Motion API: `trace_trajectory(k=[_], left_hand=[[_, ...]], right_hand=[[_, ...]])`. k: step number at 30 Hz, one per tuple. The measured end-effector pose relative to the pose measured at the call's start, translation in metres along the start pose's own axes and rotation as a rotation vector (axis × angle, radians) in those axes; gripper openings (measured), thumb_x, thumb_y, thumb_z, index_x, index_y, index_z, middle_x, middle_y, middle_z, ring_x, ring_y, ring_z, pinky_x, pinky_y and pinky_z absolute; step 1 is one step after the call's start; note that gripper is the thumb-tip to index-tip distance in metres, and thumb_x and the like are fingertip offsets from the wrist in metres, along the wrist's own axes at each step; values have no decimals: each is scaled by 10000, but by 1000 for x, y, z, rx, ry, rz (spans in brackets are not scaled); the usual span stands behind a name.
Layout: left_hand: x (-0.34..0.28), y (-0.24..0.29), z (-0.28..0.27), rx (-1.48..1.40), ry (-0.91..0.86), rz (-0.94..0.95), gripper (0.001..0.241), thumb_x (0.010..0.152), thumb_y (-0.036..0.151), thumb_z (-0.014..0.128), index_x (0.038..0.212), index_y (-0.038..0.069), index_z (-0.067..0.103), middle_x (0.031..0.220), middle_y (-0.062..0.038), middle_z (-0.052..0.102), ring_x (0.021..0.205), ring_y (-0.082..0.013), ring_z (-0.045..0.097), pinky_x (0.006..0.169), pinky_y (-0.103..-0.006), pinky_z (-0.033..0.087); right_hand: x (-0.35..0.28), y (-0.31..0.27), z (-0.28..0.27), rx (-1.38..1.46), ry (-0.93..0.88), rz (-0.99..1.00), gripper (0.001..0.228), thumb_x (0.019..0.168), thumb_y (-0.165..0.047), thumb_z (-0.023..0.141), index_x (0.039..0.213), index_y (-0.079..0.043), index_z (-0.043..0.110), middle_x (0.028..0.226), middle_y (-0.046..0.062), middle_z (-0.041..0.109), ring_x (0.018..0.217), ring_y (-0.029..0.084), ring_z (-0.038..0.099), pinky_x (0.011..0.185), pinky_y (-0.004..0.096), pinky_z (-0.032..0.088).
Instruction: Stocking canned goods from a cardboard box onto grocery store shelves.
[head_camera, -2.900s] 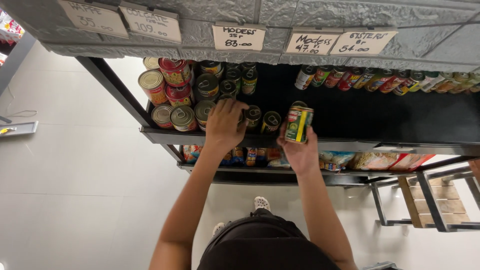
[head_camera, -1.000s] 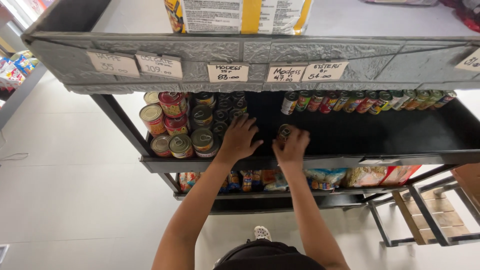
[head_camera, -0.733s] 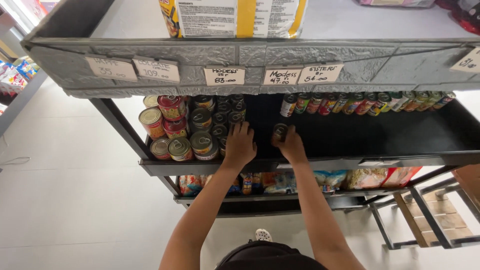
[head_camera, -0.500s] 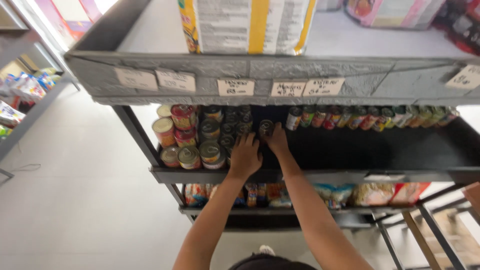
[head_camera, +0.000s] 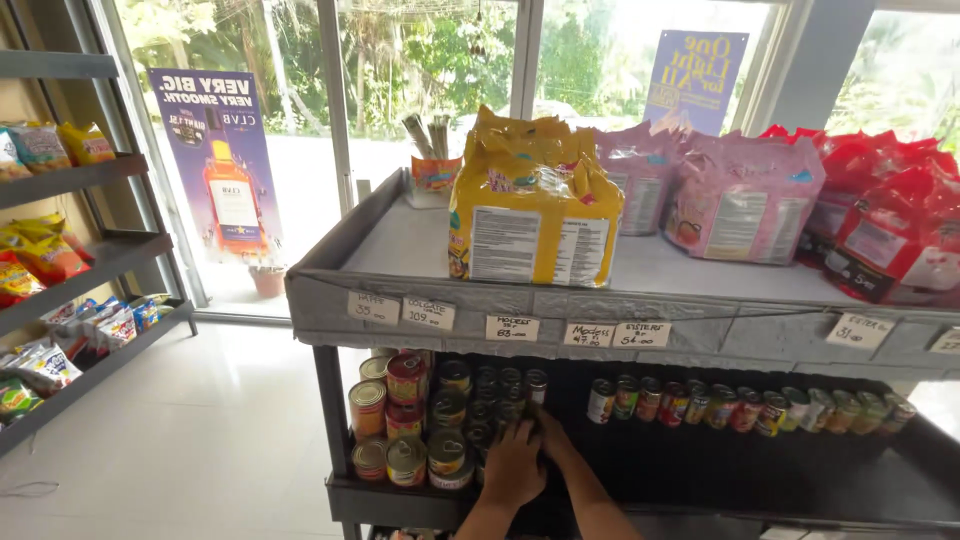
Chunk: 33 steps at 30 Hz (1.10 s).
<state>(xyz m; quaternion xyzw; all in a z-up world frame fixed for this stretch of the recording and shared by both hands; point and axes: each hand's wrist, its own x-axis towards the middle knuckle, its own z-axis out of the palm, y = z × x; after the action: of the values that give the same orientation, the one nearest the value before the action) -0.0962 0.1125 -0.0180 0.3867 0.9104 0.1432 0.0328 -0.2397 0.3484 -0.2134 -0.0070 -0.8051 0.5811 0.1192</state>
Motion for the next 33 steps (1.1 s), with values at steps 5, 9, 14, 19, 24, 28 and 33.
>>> trace_trajectory(k=[5, 9, 14, 19, 24, 28, 33], left_hand=[[4, -7, 15, 37, 70, 43, 502, 943, 278, 634, 1390, 63, 556, 1617, -134, 301, 1496, -377, 262, 1146, -554, 351], [13, -18, 51, 66, 527, 210, 501, 889, 182, 661, 1382, 114, 602, 1461, -184, 516, 1385, -395, 431, 1149, -564, 335], [-25, 33, 26, 110, 695, 318, 356, 955, 270, 661, 1210, 27, 605, 1335, -169, 593, 1319, -385, 497, 1123, -571, 357], [-65, 109, 70, -48, 651, 416, 251, 936, 217, 651, 1148, 84, 630, 1194, -112, 632, 1150, -329, 568, 1071, -517, 420], [-84, 202, 143, -240, 528, 546, 180, 956, 170, 675, 1111, 105, 614, 1115, -88, 608, 1070, -301, 588, 923, -449, 475], [-81, 288, 176, -425, 223, 591, 193, 927, 126, 685, 1101, 84, 617, 1094, -106, 599, 1022, -301, 590, 857, -440, 479], [-72, 391, 210, -667, 42, 716, 322, 799, 58, 688, 1108, 84, 604, 1087, -125, 584, 1049, -344, 592, 867, -464, 477]], right_hand=[[-41, -14, 3, -10, -18, 185, 382, 1059, -142, 482, 1414, -78, 610, 1390, 169, 640, 1187, 344, 649, 975, 438, 556], [-172, -163, -2, -519, 205, -94, 476, 975, -38, 550, 1446, -92, 502, 1390, 186, 532, 1136, 392, 578, 904, 474, 530], [-282, -204, -21, -576, 452, -280, 410, 943, 7, 545, 1338, -100, 573, 1162, 126, 616, 948, 331, 605, 801, 447, 523], [-374, -160, -62, -493, 554, -322, 251, 976, 42, 573, 1201, -53, 630, 987, 95, 596, 775, 237, 569, 698, 376, 509], [-457, -144, -127, -395, 638, -143, 274, 896, 114, 536, 1116, -16, 634, 963, 101, 569, 771, 221, 572, 662, 323, 491], [-530, -148, -186, -395, 788, 1, 339, 814, 142, 545, 1094, -15, 652, 948, 93, 617, 828, 194, 626, 722, 311, 517], [-615, -123, -254, -290, 894, 273, 251, 872, 107, 562, 1061, -27, 658, 905, 85, 638, 811, 172, 640, 717, 305, 525]])
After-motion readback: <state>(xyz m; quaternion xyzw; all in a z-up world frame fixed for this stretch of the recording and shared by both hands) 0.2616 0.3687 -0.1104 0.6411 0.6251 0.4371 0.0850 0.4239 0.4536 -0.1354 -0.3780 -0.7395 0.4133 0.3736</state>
